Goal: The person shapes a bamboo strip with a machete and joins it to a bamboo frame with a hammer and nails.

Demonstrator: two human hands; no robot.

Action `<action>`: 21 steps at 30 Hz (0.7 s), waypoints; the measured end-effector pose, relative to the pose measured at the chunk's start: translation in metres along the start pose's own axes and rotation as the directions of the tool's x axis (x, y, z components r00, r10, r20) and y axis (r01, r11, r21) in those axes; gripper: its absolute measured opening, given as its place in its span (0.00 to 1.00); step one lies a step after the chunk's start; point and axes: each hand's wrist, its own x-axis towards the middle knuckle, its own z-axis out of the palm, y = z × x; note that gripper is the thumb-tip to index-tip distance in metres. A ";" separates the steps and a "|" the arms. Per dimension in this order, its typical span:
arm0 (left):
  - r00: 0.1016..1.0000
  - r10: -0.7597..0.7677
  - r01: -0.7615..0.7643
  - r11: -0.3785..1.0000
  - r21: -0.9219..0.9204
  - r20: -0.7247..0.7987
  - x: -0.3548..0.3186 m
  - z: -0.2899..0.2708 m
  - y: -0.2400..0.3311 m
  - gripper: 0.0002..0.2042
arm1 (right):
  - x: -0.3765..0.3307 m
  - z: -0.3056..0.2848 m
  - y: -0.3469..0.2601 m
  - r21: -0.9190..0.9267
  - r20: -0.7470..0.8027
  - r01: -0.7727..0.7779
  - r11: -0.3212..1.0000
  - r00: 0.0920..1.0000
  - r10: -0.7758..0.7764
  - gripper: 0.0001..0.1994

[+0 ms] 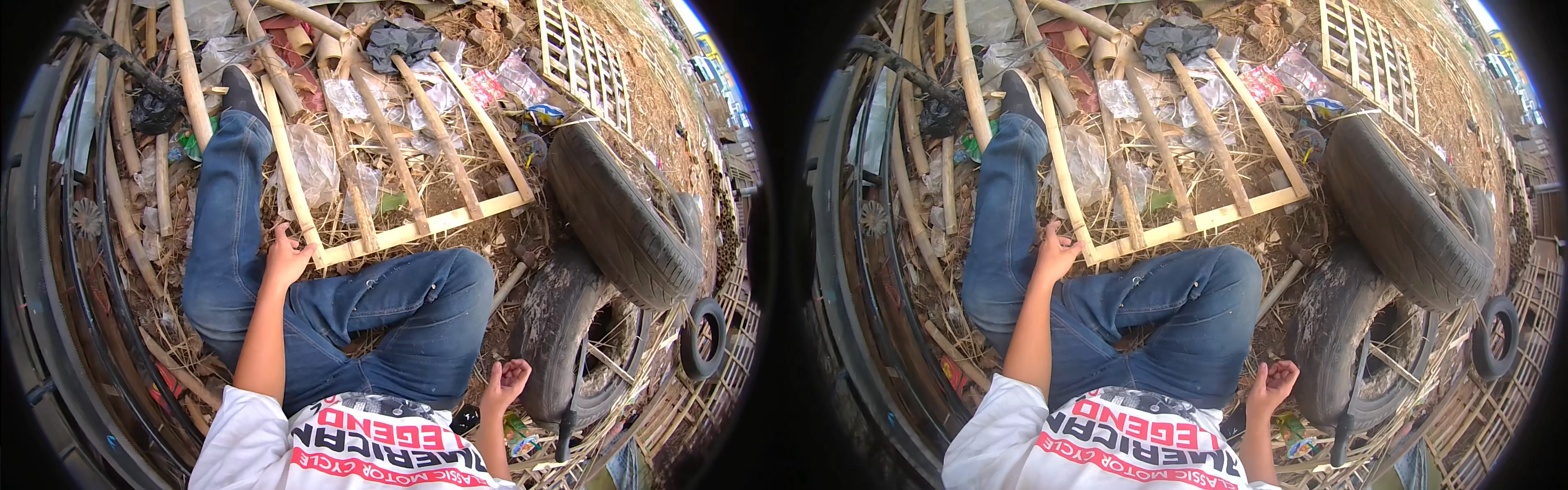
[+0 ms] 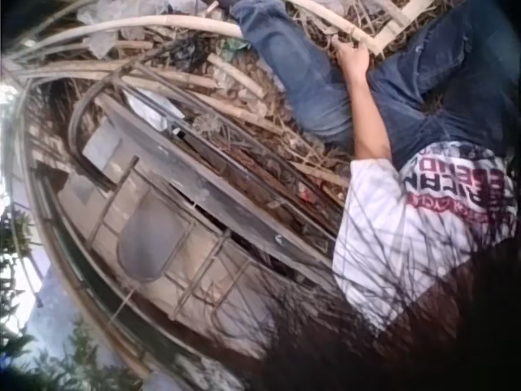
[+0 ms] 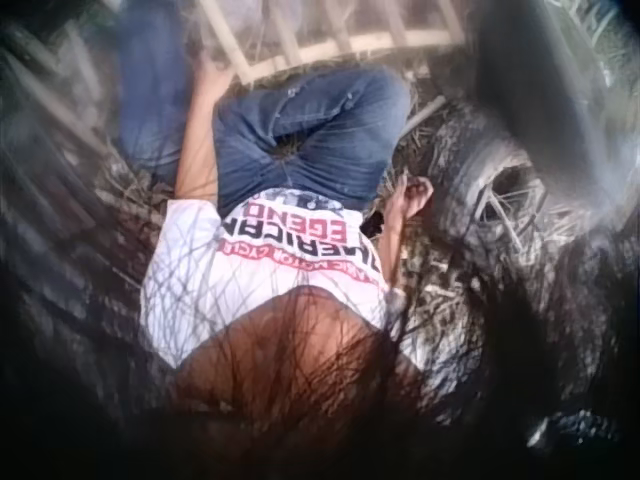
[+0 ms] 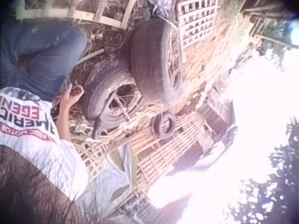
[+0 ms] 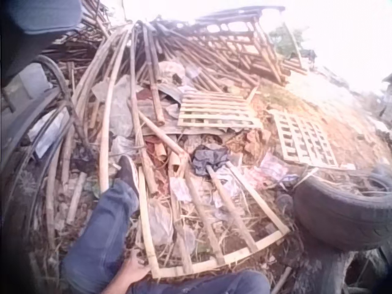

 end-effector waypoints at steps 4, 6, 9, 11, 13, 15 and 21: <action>0.985 -0.051 0.101 0.944 -0.313 0.164 0.032 0.019 -0.044 0.40 | 0.034 0.065 -0.040 0.147 0.171 -0.087 0.985 0.983 0.061 0.10; 0.965 -0.028 0.149 0.879 -0.452 0.262 0.026 0.027 -0.020 0.36 | 0.038 0.090 -0.041 0.176 0.234 -0.071 0.982 0.972 0.028 0.09; 0.956 -0.026 0.200 0.785 -0.587 0.291 0.028 0.024 -0.016 0.27 | 0.042 0.117 -0.028 0.027 0.336 0.107 0.994 0.935 -0.110 0.08; 0.957 -0.013 0.208 0.727 -0.654 0.290 0.027 0.020 -0.017 0.24 | 0.045 0.121 -0.034 -0.048 0.348 0.100 0.994 0.934 -0.077 0.07; 0.966 -0.002 0.184 0.706 -0.684 0.258 0.024 0.016 -0.020 0.21 | 0.048 0.121 -0.038 -0.047 0.370 0.069 0.997 0.928 -0.046 0.07; 0.978 0.047 0.116 0.689 -0.715 0.204 0.021 0.014 -0.015 0.20 | 0.053 0.122 -0.045 -0.045 0.401 0.030 0.999 0.916 -0.009 0.07; 0.954 0.178 0.106 0.549 -0.829 0.240 0.012 0.005 -0.002 0.16 | 0.080 0.186 -0.097 -0.083 0.533 0.189 0.978 0.838 -0.117 0.10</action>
